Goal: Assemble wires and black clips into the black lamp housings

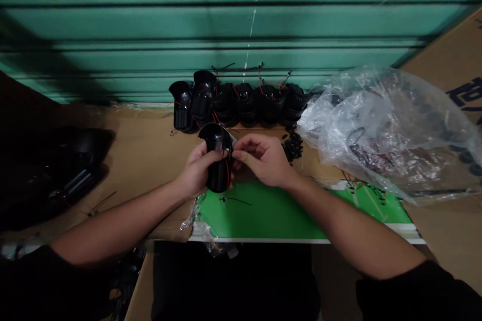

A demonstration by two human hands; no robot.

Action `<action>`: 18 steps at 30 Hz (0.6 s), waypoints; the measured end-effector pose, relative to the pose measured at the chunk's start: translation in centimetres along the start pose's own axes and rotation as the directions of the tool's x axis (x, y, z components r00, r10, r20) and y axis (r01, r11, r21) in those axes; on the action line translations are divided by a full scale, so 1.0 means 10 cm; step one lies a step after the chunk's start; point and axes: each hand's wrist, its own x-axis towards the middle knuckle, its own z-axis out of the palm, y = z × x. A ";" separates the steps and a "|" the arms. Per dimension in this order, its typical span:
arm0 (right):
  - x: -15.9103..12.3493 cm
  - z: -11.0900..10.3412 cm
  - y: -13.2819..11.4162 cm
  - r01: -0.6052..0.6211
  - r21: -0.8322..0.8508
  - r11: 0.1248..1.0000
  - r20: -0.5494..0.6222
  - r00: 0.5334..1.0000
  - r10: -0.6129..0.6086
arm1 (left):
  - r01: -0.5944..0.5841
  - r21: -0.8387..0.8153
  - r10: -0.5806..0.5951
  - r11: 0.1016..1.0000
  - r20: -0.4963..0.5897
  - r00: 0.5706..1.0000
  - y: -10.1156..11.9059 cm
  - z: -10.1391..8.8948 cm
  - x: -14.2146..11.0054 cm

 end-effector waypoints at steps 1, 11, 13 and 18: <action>-0.02 0.03 0.01 0.032 -0.029 0.999 -0.032 0.999 -0.032 | 0.012 -0.015 -0.013 1.000 -0.021 1.000 0.00 0.00 0.01; -0.12 0.10 0.11 0.166 -0.372 0.913 -0.104 0.970 -0.218 | 0.038 -0.045 -0.044 0.998 -0.125 0.991 -0.08 -0.02 0.07; -0.13 0.11 0.08 0.199 -0.478 0.856 -0.082 0.960 -0.268 | 0.044 -0.036 -0.049 0.998 -0.156 0.987 -0.07 -0.01 0.06; -0.14 0.12 0.04 0.264 -0.598 0.757 0.001 0.944 -0.329 | 0.073 -0.036 -0.080 0.997 -0.224 0.971 -0.07 -0.01 0.06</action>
